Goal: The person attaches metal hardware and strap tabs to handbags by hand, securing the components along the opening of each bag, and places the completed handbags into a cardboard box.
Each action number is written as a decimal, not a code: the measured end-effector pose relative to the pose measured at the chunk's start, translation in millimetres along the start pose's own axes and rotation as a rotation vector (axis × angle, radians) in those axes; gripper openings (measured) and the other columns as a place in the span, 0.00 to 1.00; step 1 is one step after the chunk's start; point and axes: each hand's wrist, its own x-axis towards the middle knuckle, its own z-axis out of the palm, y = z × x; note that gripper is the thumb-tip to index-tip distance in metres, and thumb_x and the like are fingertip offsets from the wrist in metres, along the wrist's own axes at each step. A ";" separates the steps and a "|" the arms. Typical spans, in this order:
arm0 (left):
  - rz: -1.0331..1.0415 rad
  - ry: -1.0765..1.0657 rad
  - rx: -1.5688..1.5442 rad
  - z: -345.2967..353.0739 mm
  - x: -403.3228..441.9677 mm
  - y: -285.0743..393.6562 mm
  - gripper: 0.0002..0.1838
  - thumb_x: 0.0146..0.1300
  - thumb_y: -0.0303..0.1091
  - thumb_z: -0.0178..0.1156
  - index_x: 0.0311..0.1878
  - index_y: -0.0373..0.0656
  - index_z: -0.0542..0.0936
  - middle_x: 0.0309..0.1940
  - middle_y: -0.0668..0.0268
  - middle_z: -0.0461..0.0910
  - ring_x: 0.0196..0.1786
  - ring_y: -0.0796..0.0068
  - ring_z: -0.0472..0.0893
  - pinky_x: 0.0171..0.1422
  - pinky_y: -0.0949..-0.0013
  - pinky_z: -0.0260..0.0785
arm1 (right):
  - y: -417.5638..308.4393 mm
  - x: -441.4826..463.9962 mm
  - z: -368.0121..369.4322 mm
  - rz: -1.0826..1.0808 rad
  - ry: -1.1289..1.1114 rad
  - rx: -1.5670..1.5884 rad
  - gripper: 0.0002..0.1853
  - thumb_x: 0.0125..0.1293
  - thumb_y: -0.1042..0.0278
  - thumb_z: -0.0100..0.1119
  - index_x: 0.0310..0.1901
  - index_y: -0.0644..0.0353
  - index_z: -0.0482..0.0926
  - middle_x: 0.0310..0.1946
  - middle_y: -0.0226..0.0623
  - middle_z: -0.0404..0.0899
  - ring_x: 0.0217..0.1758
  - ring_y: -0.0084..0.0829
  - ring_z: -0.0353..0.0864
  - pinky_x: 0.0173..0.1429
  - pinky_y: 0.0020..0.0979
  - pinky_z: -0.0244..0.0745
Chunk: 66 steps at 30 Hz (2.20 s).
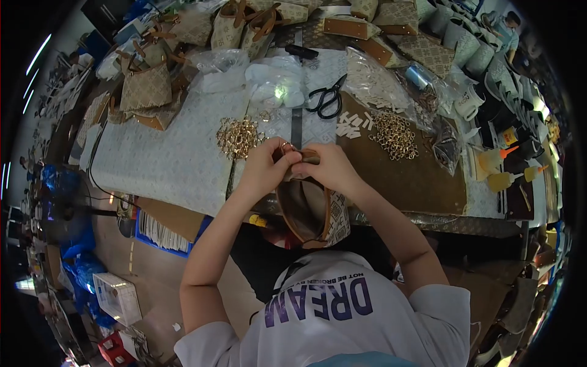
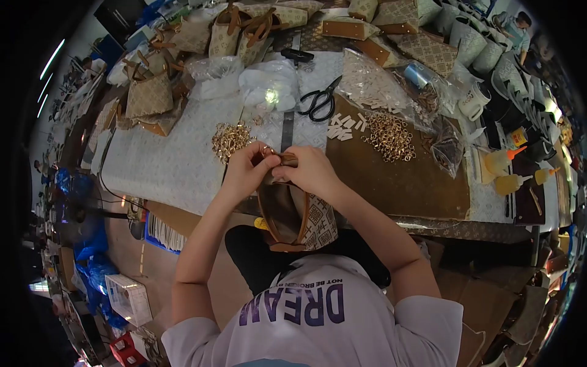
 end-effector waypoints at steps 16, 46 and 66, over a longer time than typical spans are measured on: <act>0.969 -0.531 0.892 52.1 -31.9 95.9 0.16 0.49 0.26 0.61 0.44 0.45 0.79 0.57 0.62 0.74 0.64 0.61 0.71 0.68 0.55 0.59 | 64.9 -21.7 -46.8 -0.425 -0.099 0.696 0.18 0.70 0.68 0.56 0.59 0.64 0.74 0.50 0.33 0.79 0.55 0.25 0.76 0.62 0.29 0.70; 0.000 0.262 0.011 51.6 -11.3 9.1 0.27 0.66 0.25 0.50 0.69 0.36 0.63 0.61 0.54 0.73 0.63 0.65 0.73 0.66 0.65 0.63 | 360.7 -100.5 -533.6 1.134 0.572 -0.702 0.56 0.30 0.35 0.76 0.59 0.69 0.74 0.59 0.51 0.75 0.60 0.42 0.77 0.61 0.38 0.74; 0.035 0.261 -0.002 53.1 -8.2 9.3 0.30 0.66 0.23 0.50 0.72 0.36 0.59 0.68 0.55 0.64 0.68 0.62 0.67 0.71 0.64 0.57 | 210.5 -109.2 -481.3 0.855 1.112 -1.105 0.49 0.34 0.55 0.77 0.64 0.46 0.66 0.60 0.49 0.64 0.66 0.52 0.64 0.65 0.46 0.64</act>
